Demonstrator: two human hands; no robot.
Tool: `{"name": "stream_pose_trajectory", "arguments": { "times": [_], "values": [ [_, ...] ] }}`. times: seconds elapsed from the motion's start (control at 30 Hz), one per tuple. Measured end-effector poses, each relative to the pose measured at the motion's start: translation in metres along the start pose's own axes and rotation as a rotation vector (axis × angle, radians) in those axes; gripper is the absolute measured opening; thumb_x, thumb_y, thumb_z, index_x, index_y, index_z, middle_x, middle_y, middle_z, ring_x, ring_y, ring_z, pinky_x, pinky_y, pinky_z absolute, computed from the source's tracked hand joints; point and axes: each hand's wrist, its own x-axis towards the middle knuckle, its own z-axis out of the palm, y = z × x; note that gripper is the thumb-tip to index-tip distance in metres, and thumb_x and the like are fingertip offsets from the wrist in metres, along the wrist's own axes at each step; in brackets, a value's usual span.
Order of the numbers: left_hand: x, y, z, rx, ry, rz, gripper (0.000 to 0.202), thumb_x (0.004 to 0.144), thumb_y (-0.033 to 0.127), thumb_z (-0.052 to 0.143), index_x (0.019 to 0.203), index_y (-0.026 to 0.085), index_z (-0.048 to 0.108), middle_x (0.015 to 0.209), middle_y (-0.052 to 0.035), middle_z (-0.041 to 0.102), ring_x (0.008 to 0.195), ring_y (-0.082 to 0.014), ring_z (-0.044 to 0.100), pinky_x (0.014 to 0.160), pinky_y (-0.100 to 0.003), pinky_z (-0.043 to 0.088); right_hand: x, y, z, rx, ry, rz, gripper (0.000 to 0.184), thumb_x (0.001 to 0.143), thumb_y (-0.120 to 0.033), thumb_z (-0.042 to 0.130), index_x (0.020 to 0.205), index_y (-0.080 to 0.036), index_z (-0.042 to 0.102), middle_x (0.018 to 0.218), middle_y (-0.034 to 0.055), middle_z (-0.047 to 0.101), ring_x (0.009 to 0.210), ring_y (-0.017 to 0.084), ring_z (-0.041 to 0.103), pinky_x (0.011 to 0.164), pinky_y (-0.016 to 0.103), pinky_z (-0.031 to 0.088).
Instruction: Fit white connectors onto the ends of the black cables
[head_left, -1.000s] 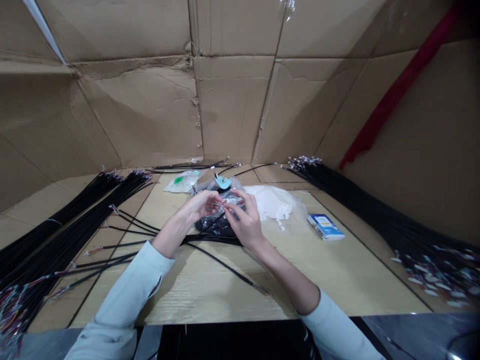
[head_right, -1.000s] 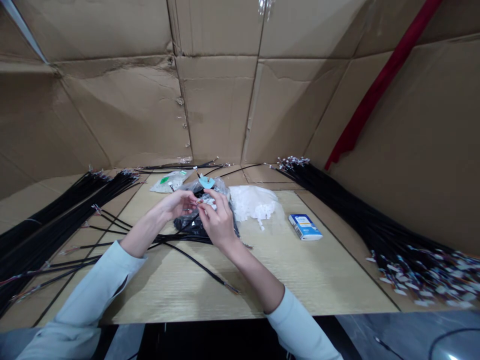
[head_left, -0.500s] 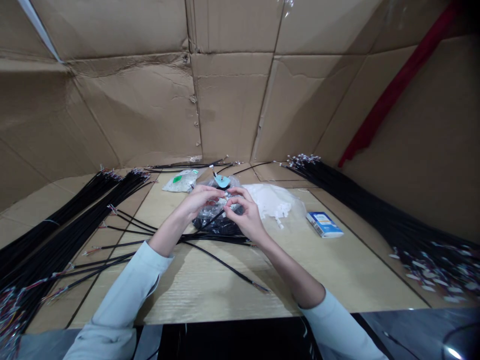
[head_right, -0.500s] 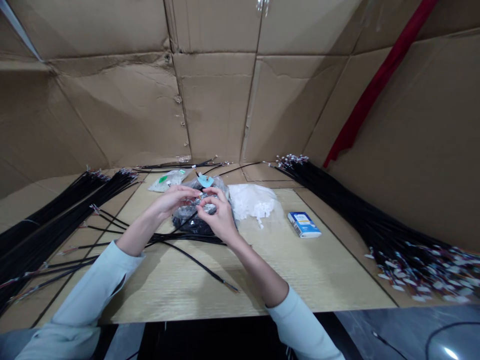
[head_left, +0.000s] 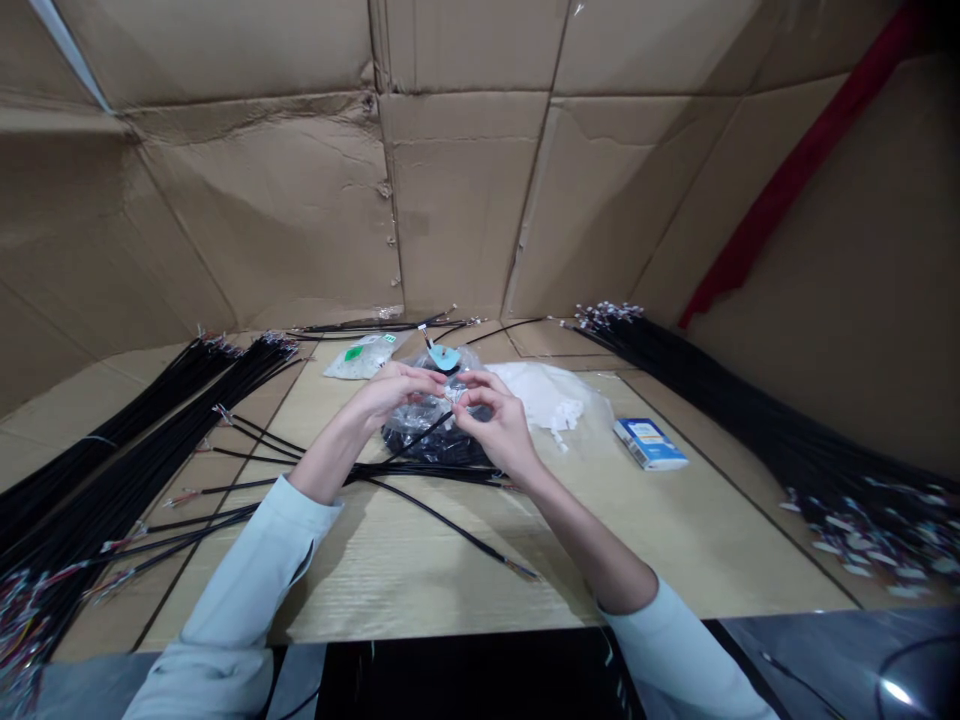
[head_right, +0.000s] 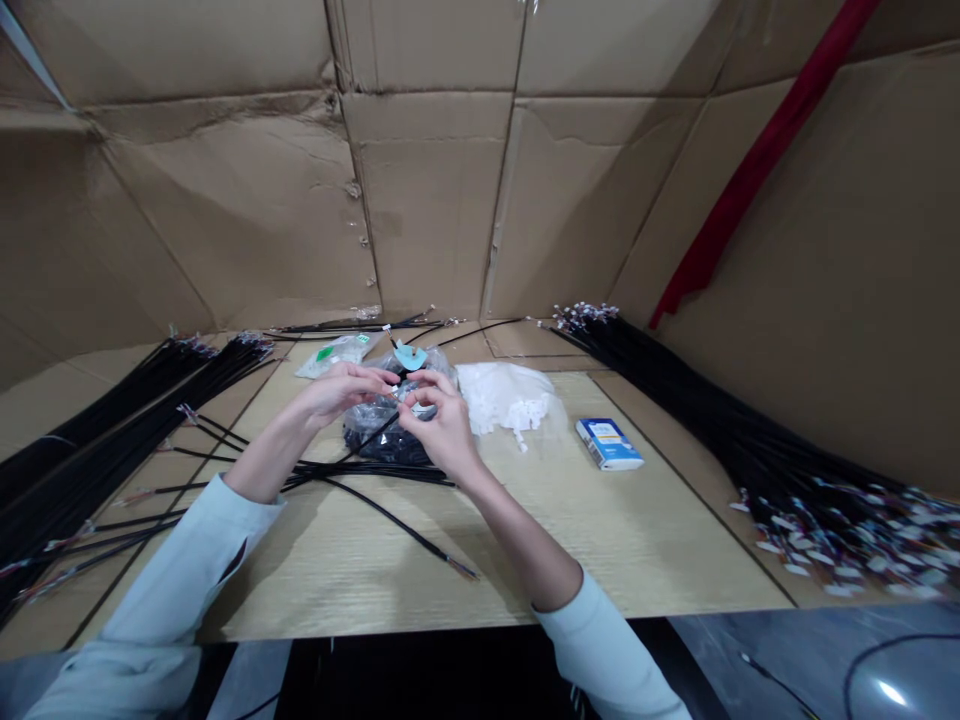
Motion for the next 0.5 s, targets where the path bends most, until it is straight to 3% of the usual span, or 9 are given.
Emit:
{"name": "stream_pose_trajectory", "arguments": {
  "times": [0.2, 0.5],
  "values": [
    [-0.0001, 0.0002, 0.0017, -0.134, -0.038, -0.077, 0.024, 0.047, 0.018, 0.073, 0.07, 0.011, 0.07, 0.078, -0.0055, 0.064, 0.073, -0.0133, 0.054, 0.07, -0.025, 0.04, -0.0007, -0.0032, -0.0012, 0.017, -0.02, -0.004, 0.006, 0.068, -0.022, 0.061, 0.064, -0.018, 0.06, 0.105, 0.0066, 0.057, 0.103, 0.019, 0.052, 0.09, 0.035, 0.038],
    [0.0042, -0.0063, -0.0006, -0.15, -0.089, -0.077, 0.022, 0.049, 0.019, 0.074, 0.069, 0.011, 0.07, 0.079, -0.0062, 0.064, 0.076, -0.0138, 0.055, 0.073, -0.026, 0.041, -0.0004, -0.0045, -0.0017, 0.008, -0.017, -0.003, 0.005, 0.068, -0.022, 0.061, 0.065, -0.018, 0.062, 0.104, 0.007, 0.058, 0.102, 0.02, 0.053, 0.086, 0.034, 0.041]
  ]
}}
